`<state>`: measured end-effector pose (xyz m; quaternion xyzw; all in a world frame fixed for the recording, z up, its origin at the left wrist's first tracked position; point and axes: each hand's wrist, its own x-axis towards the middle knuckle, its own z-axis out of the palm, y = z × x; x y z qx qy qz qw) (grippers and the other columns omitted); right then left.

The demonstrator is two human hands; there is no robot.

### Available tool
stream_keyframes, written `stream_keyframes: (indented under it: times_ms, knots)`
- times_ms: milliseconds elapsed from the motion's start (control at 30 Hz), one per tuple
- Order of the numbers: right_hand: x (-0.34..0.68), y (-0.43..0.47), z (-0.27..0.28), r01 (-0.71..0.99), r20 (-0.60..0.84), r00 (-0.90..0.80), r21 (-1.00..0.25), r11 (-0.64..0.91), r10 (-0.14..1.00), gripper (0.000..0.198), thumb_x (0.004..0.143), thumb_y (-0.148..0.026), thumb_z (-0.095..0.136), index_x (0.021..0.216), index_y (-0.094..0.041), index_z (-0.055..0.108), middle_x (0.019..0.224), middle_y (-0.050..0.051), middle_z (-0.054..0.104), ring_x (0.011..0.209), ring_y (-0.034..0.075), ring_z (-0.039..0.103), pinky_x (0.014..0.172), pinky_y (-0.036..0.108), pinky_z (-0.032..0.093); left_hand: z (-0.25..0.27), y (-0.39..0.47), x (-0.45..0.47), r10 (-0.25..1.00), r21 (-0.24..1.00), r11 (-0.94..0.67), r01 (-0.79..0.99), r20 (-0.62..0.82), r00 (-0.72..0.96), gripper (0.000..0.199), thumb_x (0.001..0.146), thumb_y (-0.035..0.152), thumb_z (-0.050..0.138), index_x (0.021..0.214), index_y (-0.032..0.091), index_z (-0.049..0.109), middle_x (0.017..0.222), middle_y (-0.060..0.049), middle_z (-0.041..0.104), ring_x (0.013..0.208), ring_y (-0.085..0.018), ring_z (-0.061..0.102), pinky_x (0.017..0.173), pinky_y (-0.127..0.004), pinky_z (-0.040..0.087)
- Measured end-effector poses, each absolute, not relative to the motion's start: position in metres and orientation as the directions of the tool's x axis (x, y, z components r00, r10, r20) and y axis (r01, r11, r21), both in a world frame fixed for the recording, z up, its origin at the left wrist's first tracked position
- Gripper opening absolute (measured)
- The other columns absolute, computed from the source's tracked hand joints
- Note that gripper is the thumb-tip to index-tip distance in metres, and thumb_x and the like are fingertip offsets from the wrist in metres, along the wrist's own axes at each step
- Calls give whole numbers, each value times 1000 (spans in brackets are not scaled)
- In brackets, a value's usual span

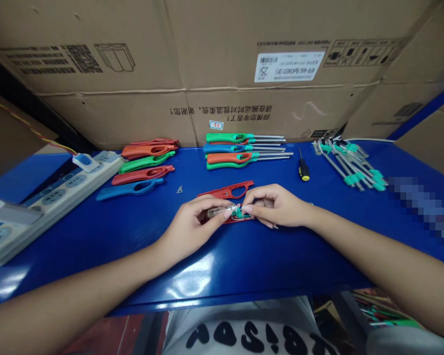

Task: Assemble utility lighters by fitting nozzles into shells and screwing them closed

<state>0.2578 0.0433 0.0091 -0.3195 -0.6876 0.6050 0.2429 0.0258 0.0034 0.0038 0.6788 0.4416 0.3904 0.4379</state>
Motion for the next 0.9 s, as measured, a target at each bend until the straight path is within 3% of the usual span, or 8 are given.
stream_keyframes:
  times_ms: [633,900]
  knots:
    - [260,45,7,175,-79,-643,-983,46,762,35,90,-49,68,89,-14,61,44,-8,50,31,6,46,28,15,32,4,3,25,940,921,-255,295,164,299,17,89,30,72,101,20,78,99,-6,71,87,-17,67,77,-28,54]
    - [259,44,7,144,-66,-644,-989,36,762,34,88,-46,70,87,-14,61,47,-8,51,31,6,46,28,15,32,0,4,24,933,913,-289,288,202,297,16,88,27,73,101,19,78,99,-6,72,89,-17,69,78,-26,55]
